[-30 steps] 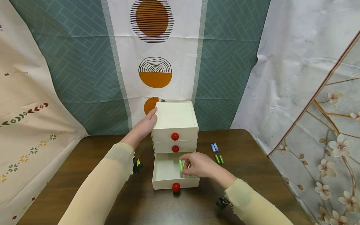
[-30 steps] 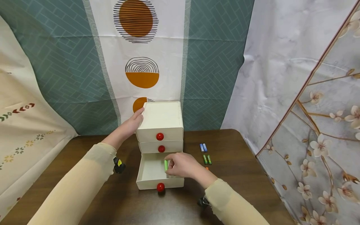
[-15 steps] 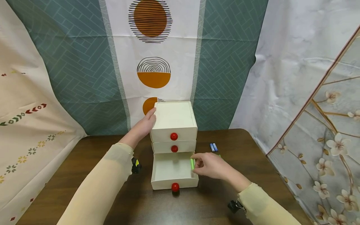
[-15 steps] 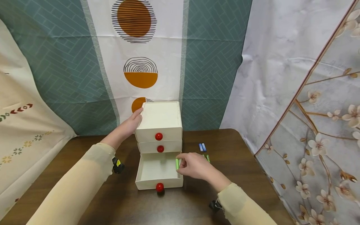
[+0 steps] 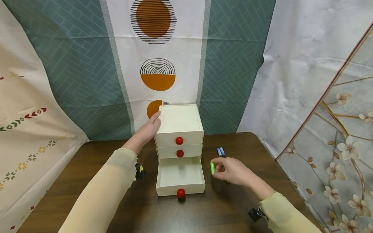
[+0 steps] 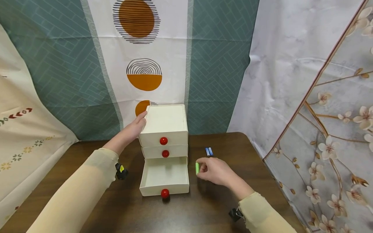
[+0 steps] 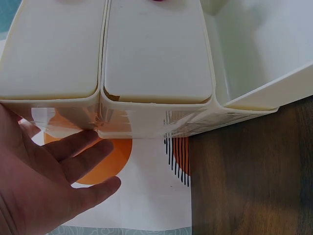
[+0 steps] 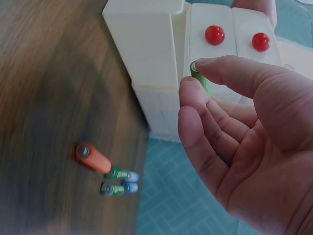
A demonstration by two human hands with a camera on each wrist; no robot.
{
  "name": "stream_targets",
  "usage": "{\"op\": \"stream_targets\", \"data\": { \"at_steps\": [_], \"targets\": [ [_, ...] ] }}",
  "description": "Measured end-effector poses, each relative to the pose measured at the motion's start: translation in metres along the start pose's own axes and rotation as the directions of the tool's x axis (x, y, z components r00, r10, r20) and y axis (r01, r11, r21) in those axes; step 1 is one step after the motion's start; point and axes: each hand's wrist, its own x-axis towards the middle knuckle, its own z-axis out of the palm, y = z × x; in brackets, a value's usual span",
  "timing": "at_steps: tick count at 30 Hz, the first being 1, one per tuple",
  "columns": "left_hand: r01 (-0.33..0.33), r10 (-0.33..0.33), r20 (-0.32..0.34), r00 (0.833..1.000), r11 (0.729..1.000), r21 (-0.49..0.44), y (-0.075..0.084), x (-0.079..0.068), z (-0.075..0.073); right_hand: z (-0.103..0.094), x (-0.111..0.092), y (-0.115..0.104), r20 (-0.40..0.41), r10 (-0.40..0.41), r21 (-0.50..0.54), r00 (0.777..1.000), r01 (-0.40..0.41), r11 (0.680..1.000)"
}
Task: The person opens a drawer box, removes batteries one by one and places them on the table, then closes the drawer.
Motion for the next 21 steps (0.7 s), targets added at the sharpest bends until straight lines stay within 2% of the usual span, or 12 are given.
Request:
{"op": "stream_targets", "data": {
  "at_steps": [21],
  "targets": [
    [-0.010, 0.010, -0.008, 1.000, 1.000, -0.006, 0.001, -0.001, 0.000, -0.012, -0.024, 0.035, -0.037, 0.073, -0.084, 0.997, -0.076, 0.994]
  ]
}}
